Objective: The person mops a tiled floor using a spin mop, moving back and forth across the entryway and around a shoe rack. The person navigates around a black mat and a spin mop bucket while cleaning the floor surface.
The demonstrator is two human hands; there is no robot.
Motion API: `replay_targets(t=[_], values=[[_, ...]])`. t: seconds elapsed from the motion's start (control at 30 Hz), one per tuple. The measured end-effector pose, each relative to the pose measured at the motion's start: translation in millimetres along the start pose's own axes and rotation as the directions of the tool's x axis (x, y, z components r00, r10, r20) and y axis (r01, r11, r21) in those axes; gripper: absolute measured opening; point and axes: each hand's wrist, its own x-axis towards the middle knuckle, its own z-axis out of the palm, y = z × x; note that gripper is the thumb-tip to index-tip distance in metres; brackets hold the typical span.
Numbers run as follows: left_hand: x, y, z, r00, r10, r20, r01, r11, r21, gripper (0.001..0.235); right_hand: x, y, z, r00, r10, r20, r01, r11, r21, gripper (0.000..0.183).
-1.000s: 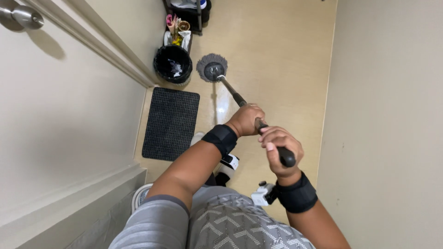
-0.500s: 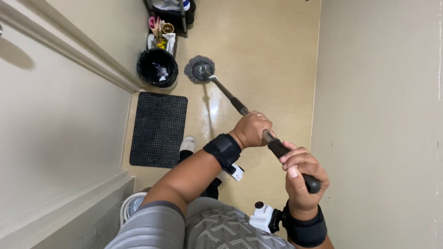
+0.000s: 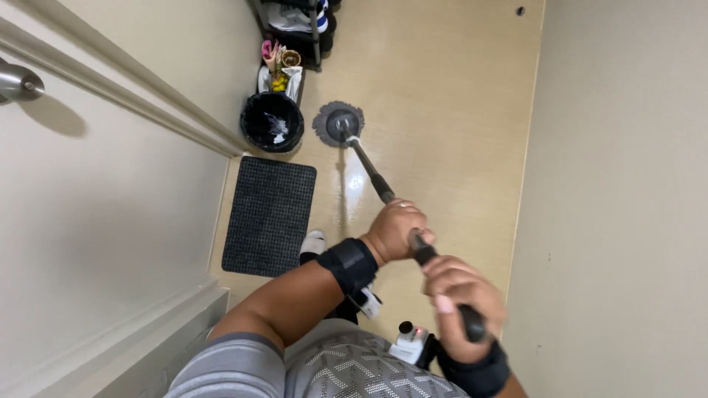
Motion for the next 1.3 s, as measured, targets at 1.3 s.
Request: replay_targets(t=[1.3], values=[[-113.7, -6.1, 52.6, 0.958, 0.042, 0.283, -0.077, 0.991, 0.113, 0.022, -135.9, -15.9, -24.2, 0.989, -0.062, 0.134, 0.112, 0.908, -0.404, 0.012]])
